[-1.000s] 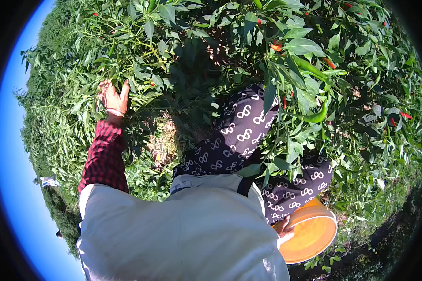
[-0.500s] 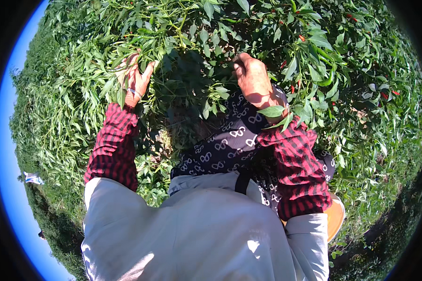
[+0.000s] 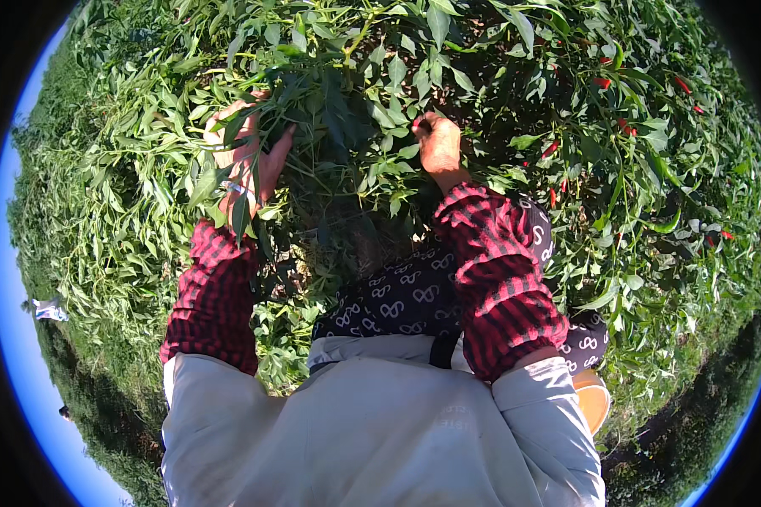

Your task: The person picks red peppers from plants by hand and places them into a yellow bucket.

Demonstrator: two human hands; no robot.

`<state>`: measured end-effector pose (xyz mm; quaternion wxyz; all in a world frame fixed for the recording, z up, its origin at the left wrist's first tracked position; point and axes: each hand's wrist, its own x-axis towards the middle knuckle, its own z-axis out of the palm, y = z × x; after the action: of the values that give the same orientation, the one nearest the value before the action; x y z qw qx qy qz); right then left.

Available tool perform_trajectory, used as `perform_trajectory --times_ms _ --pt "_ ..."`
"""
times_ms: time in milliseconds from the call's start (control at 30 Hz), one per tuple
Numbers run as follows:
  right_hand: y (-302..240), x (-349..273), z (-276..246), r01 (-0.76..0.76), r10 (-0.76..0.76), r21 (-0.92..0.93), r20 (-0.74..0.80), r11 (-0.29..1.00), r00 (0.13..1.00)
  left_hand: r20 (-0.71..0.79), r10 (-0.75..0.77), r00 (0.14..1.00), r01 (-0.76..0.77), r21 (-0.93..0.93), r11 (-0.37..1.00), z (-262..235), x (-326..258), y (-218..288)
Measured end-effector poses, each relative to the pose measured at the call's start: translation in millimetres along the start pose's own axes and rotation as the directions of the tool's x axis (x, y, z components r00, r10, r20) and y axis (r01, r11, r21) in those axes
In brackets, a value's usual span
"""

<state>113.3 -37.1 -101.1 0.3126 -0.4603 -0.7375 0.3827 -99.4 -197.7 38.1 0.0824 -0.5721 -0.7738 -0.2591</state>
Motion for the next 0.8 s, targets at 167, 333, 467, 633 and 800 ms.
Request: perform_trajectory --times_ms 167,333,467,633,800 --pt "38 10 19 -0.146 0.121 0.373 0.089 0.916 0.989 -0.102 0.179 0.979 -0.164 0.142 0.976 -9 15 26" --pt "-52 3 -21 -0.469 0.209 0.745 0.423 0.474 0.882 -0.208 0.096 0.973 -0.143 -0.223 0.964 -31 4 85" --pt "-53 -8 -67 -0.270 0.347 0.843 0.106 0.466 0.932 -0.440 0.292 0.849 -0.492 -0.456 0.742 -31 3 174" --pt "-86 -31 -153 -0.154 0.348 0.788 -0.081 0.596 0.934 0.347 0.095 0.933 0.190 -0.700 0.688 102 21 212" --pt "-107 -53 -170 -0.183 0.364 0.837 -0.021 0.516 0.931 0.506 0.227 0.832 -0.207 -0.096 0.974 229 -12 160"
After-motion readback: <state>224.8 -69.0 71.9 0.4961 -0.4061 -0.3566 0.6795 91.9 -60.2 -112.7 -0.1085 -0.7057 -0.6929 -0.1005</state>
